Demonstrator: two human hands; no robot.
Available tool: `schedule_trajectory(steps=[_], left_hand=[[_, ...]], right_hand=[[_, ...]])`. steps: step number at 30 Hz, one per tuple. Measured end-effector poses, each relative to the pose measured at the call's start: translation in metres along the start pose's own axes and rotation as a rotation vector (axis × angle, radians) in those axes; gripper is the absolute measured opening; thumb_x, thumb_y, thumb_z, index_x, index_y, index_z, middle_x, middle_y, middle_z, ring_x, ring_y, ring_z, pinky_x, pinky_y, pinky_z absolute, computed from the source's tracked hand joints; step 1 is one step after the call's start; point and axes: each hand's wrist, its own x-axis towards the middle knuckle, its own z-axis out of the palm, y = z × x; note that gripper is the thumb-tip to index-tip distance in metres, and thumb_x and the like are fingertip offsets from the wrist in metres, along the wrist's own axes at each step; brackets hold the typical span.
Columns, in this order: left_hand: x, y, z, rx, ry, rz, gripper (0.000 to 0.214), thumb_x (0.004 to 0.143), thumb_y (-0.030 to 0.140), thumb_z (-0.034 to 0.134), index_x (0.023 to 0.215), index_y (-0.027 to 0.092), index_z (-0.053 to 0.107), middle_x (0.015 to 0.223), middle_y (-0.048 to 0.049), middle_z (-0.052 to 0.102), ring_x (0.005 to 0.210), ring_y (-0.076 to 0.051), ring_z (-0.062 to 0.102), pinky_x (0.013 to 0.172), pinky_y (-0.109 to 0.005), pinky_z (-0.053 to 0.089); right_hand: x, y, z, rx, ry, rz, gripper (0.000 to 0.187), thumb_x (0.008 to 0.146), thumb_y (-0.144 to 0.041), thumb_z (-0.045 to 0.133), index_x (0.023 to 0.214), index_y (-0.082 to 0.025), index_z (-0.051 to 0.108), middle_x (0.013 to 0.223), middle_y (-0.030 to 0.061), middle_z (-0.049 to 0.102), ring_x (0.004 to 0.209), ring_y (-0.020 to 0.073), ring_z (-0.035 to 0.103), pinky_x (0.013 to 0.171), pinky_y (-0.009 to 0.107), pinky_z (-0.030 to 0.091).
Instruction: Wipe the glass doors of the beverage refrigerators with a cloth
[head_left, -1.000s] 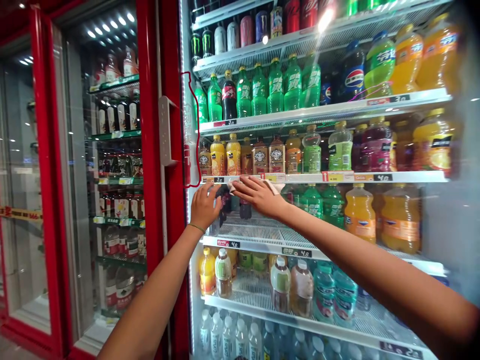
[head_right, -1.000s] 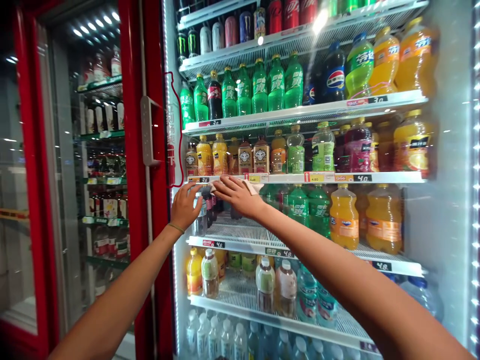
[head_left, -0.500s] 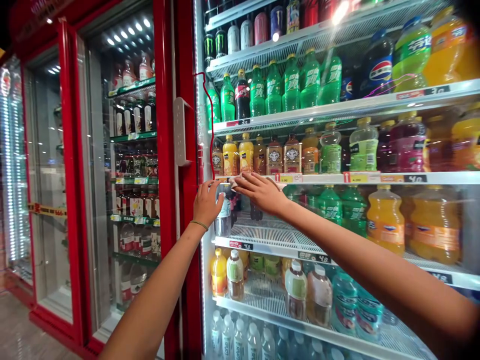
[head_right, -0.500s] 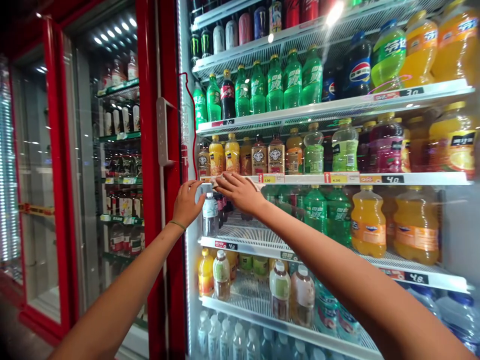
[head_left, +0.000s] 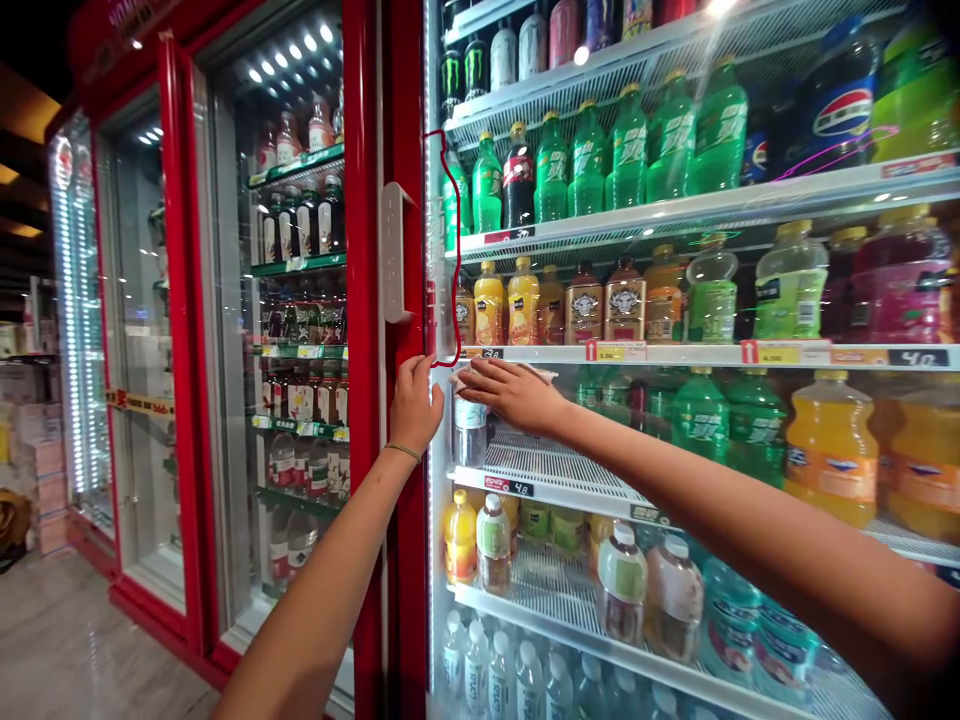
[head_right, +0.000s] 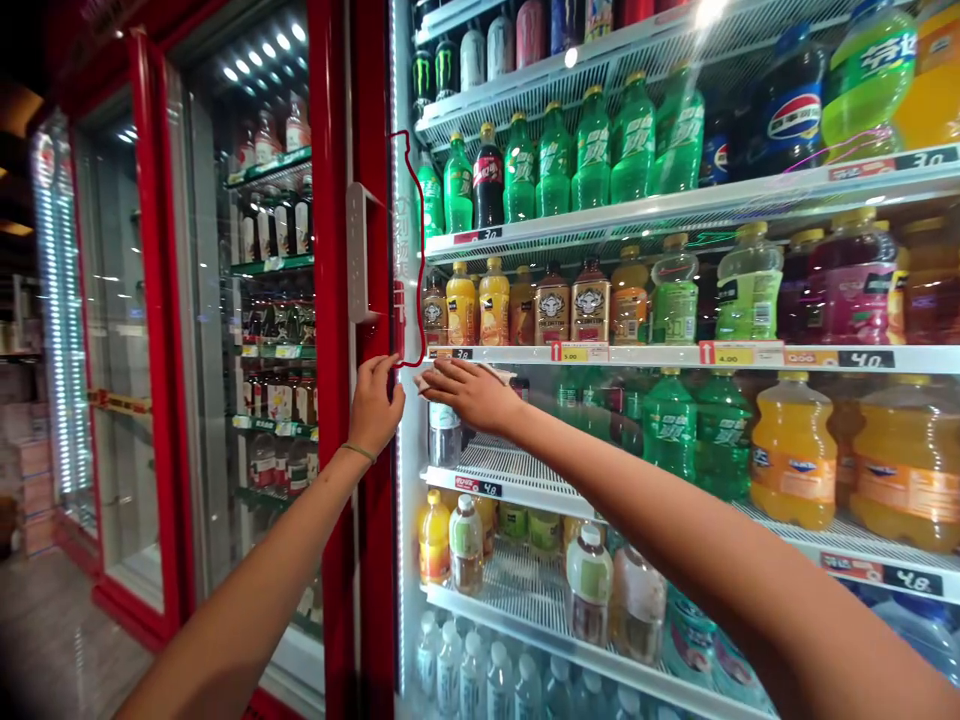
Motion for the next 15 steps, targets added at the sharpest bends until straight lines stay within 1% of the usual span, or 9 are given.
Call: schedule_trajectory(steps=[2,5,6,7,8,10,13,14,15], left_hand=[[0.000,-0.004,-0.004,0.001,0.011,-0.001,0.048,0.092,0.012,0.049,0.139,0.020,0.055,0.135,-0.0140,0.052,0.132,-0.026,0.053,0.117,-0.047,0.044],[-0.003,-0.008,-0.006,-0.004,0.055,-0.034,0.047,0.093,0.012,0.048,0.139,0.019,0.056,0.135,-0.0142,0.052,0.131,-0.025,0.053,0.119,-0.047,0.043],[-0.005,-0.009,-0.006,-0.005,0.061,-0.043,0.047,0.093,0.012,0.048,0.139,0.019,0.056,0.135,-0.0144,0.052,0.131,-0.025,0.053,0.119,-0.047,0.043],[-0.007,-0.010,-0.005,-0.004,0.061,-0.047,0.047,0.093,0.012,0.048,0.139,0.018,0.056,0.135,-0.0146,0.052,0.131,-0.025,0.053,0.119,-0.047,0.043],[-0.010,-0.010,-0.005,-0.002,0.055,-0.047,0.046,0.093,0.012,0.048,0.139,0.018,0.056,0.135,-0.0147,0.052,0.131,-0.025,0.053,0.119,-0.047,0.043],[-0.017,-0.011,-0.007,0.003,0.039,-0.043,0.046,0.094,0.013,0.048,0.139,0.019,0.056,0.135,-0.0144,0.052,0.131,-0.025,0.053,0.119,-0.048,0.043],[-0.027,-0.011,-0.011,0.020,0.030,-0.062,0.045,0.093,0.013,0.049,0.138,0.021,0.056,0.134,-0.0131,0.054,0.131,-0.025,0.054,0.119,-0.047,0.044],[-0.029,-0.011,-0.013,0.024,0.028,-0.070,0.045,0.093,0.013,0.048,0.137,0.021,0.056,0.134,-0.0128,0.054,0.130,-0.025,0.055,0.118,-0.046,0.044],[-0.030,-0.010,-0.014,0.026,0.023,-0.075,0.045,0.093,0.013,0.048,0.137,0.021,0.056,0.134,-0.0125,0.054,0.130,-0.024,0.055,0.118,-0.046,0.045]], right_hand=[[0.014,0.020,-0.009,-0.017,0.013,0.052,0.053,0.096,-0.018,0.056,0.149,-0.028,0.054,0.161,0.0003,0.046,0.152,0.0254,0.039,0.125,0.050,0.035],[0.056,0.054,-0.021,-0.031,0.083,0.201,0.050,0.098,-0.020,0.054,0.147,-0.028,0.055,0.162,0.0009,0.044,0.155,0.0266,0.033,0.127,0.052,0.031],[0.069,0.059,-0.021,-0.035,0.109,0.240,0.049,0.098,-0.020,0.054,0.147,-0.027,0.055,0.163,0.0017,0.043,0.156,0.0269,0.032,0.127,0.053,0.030],[0.077,0.060,-0.019,-0.037,0.127,0.264,0.049,0.098,-0.019,0.053,0.147,-0.026,0.055,0.164,0.0027,0.042,0.156,0.0270,0.030,0.128,0.054,0.029],[0.081,0.054,-0.013,-0.037,0.133,0.273,0.050,0.098,-0.018,0.053,0.148,-0.025,0.054,0.164,0.0036,0.041,0.157,0.0268,0.029,0.128,0.055,0.028],[0.073,0.027,0.006,-0.022,0.116,0.246,0.052,0.098,-0.015,0.051,0.149,-0.024,0.052,0.164,0.0050,0.041,0.157,0.0259,0.028,0.128,0.056,0.027],[0.035,-0.027,0.036,0.032,0.066,0.131,0.053,0.097,-0.013,0.053,0.148,-0.025,0.053,0.162,0.0034,0.045,0.155,0.0228,0.033,0.127,0.052,0.031],[0.023,-0.040,0.042,0.047,0.053,0.091,0.052,0.096,-0.013,0.054,0.147,-0.026,0.054,0.161,0.0022,0.046,0.154,0.0218,0.035,0.126,0.050,0.033],[0.014,-0.048,0.045,0.056,0.038,0.049,0.052,0.096,-0.013,0.055,0.146,-0.026,0.055,0.160,0.0010,0.047,0.152,0.0210,0.038,0.126,0.048,0.035]])
